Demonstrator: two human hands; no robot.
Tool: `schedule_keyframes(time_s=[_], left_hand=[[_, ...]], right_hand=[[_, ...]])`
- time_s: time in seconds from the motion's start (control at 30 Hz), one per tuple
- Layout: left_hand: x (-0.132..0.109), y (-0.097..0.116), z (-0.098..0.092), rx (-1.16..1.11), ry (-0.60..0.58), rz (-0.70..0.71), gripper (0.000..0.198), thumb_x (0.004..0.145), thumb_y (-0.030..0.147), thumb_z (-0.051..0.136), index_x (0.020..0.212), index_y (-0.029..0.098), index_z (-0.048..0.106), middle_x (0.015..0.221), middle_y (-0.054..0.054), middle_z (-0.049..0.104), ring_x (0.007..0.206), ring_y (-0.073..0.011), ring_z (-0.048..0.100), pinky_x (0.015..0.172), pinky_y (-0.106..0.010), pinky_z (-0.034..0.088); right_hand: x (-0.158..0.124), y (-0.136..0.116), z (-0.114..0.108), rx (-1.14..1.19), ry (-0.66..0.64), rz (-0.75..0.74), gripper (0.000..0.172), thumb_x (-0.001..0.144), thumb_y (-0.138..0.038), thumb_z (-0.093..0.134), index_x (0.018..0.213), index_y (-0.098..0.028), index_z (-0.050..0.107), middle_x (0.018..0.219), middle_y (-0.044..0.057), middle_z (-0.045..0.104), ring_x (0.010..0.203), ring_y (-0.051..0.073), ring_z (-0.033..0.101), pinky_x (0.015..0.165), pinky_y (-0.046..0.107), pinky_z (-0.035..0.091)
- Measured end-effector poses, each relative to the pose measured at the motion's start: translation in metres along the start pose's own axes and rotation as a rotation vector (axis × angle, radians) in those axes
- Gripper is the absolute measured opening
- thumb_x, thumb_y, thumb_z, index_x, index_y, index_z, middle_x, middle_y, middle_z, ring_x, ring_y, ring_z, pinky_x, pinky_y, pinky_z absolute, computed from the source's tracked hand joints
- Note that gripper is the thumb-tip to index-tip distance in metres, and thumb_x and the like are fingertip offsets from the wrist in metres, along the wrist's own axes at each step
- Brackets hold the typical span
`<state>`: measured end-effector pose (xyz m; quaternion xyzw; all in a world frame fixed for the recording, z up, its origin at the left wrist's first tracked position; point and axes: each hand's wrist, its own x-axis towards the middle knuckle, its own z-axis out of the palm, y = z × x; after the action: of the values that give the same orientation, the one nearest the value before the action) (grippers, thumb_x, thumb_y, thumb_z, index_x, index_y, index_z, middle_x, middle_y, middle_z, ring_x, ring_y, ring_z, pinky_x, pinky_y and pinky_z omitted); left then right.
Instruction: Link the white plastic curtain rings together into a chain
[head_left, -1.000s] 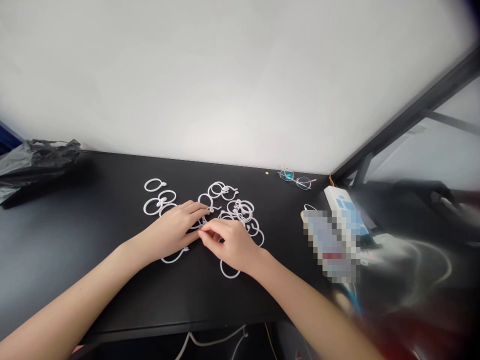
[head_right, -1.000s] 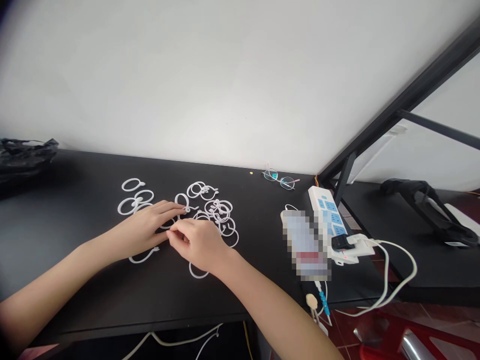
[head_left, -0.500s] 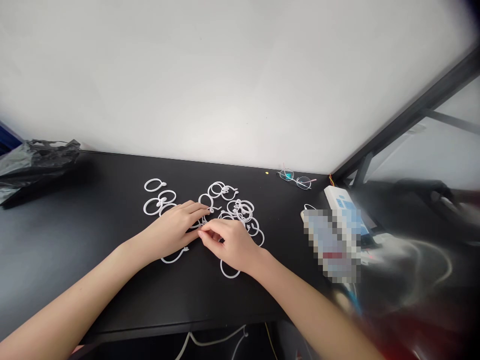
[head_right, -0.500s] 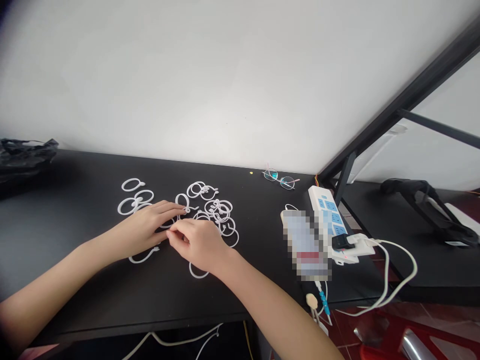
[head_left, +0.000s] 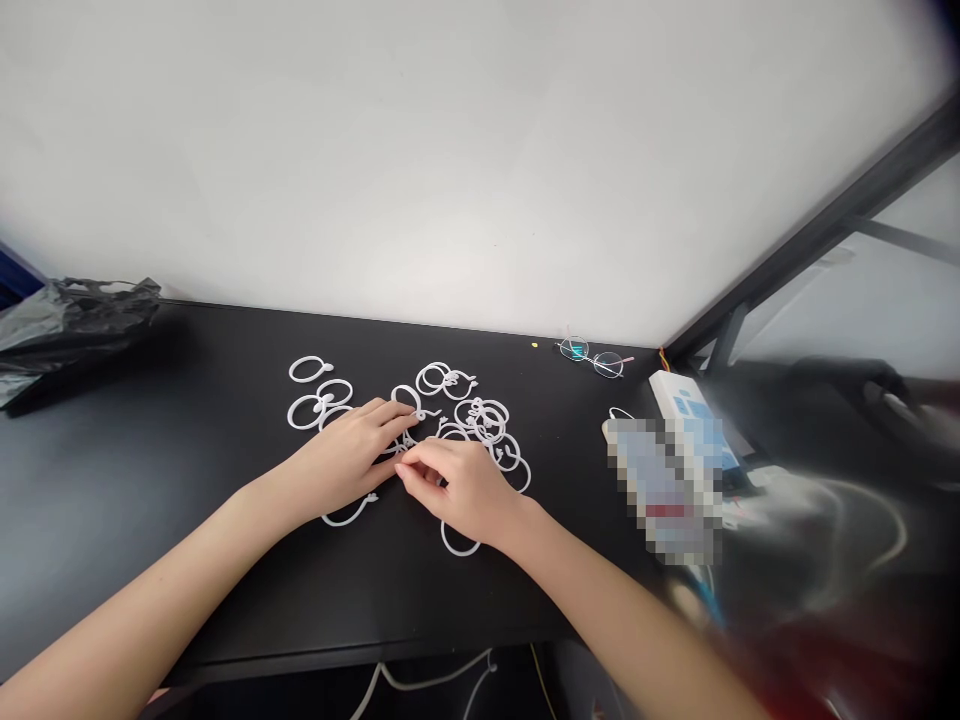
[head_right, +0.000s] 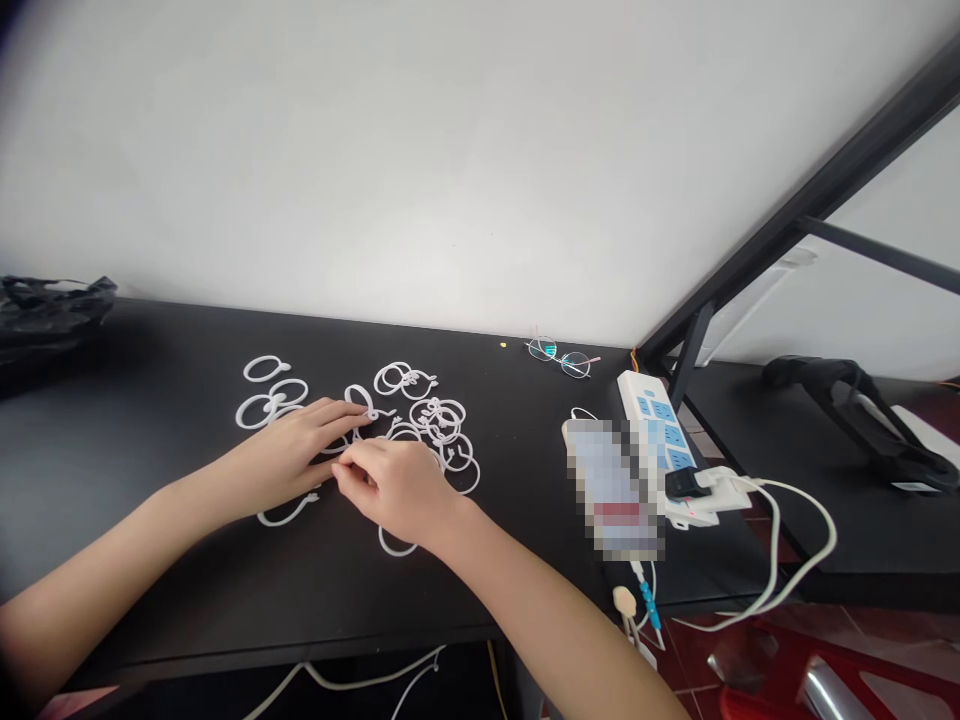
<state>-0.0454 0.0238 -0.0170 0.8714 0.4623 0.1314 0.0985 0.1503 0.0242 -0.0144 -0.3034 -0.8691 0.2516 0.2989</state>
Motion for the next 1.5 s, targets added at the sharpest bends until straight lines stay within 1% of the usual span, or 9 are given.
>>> schedule_keyframes(time_s=[0.3, 0.53, 0.7, 0.97, 1.17, 1.3, 1.5], left_hand=[[0.0, 0.0008, 0.0001, 0.024, 0.0, 0.013, 0.038, 0.092, 0.023, 0.043, 0.128, 0.015, 0.055, 0.132, -0.013, 0.054, 0.115, -0.0286, 0.053, 0.092, -0.044, 0.05], [-0.0004, 0.0011, 0.0014, 0.037, 0.011, 0.006, 0.039, 0.091, 0.021, 0.043, 0.129, 0.016, 0.054, 0.134, -0.013, 0.052, 0.118, -0.0291, 0.052, 0.093, -0.043, 0.049], [0.0004, 0.0018, -0.0001, 0.018, 0.012, 0.01, 0.038, 0.09, 0.02, 0.043, 0.126, 0.015, 0.055, 0.129, -0.012, 0.055, 0.112, -0.0284, 0.055, 0.089, -0.042, 0.051], [0.0021, 0.0019, -0.0021, -0.005, 0.03, 0.029, 0.032, 0.091, 0.02, 0.042, 0.118, 0.017, 0.058, 0.12, -0.011, 0.061, 0.108, -0.0272, 0.058, 0.087, -0.04, 0.05], [0.0035, 0.0051, -0.0064, -0.019, 0.025, 0.027, 0.027, 0.094, 0.025, 0.04, 0.112, 0.017, 0.059, 0.109, -0.01, 0.065, 0.094, -0.0241, 0.061, 0.079, -0.038, 0.049], [0.004, 0.0043, -0.0062, -0.009, 0.035, 0.021, 0.024, 0.095, 0.026, 0.039, 0.106, 0.017, 0.06, 0.102, -0.008, 0.065, 0.086, -0.0215, 0.06, 0.076, -0.035, 0.047], [0.0037, 0.0043, -0.0057, -0.009, 0.028, 0.019, 0.02, 0.095, 0.025, 0.041, 0.104, 0.018, 0.058, 0.102, -0.007, 0.063, 0.086, -0.0219, 0.06, 0.075, -0.034, 0.045]], right_hand=[[-0.0004, 0.0008, 0.0009, -0.055, -0.018, -0.036, 0.017, 0.091, -0.018, 0.053, 0.079, -0.015, 0.064, 0.065, -0.001, 0.063, 0.054, 0.009, 0.054, 0.055, 0.019, 0.042], [0.0004, 0.001, 0.002, -0.07, -0.031, -0.038, 0.016, 0.091, -0.017, 0.053, 0.08, -0.015, 0.065, 0.066, -0.001, 0.064, 0.056, 0.01, 0.055, 0.056, 0.019, 0.042], [0.0007, 0.0026, 0.0017, -0.061, -0.046, -0.016, 0.017, 0.091, -0.018, 0.053, 0.079, -0.015, 0.064, 0.066, 0.0, 0.063, 0.057, 0.01, 0.056, 0.057, 0.02, 0.043], [0.0003, 0.0033, 0.0023, -0.012, -0.015, -0.002, 0.017, 0.092, -0.019, 0.051, 0.078, -0.016, 0.061, 0.066, -0.001, 0.062, 0.056, 0.009, 0.055, 0.057, 0.019, 0.044], [0.0005, 0.003, 0.0023, -0.03, -0.022, 0.0, 0.017, 0.092, -0.019, 0.051, 0.078, -0.017, 0.06, 0.066, -0.001, 0.061, 0.057, 0.01, 0.056, 0.057, 0.02, 0.044], [0.0004, 0.0033, 0.0031, -0.044, -0.022, 0.007, 0.021, 0.092, -0.019, 0.05, 0.073, -0.017, 0.057, 0.064, -0.001, 0.059, 0.055, 0.009, 0.053, 0.056, 0.02, 0.043], [0.0005, 0.0036, 0.0021, -0.018, -0.018, 0.001, 0.019, 0.092, -0.019, 0.05, 0.074, -0.017, 0.058, 0.065, -0.001, 0.059, 0.056, 0.009, 0.054, 0.057, 0.02, 0.043]])
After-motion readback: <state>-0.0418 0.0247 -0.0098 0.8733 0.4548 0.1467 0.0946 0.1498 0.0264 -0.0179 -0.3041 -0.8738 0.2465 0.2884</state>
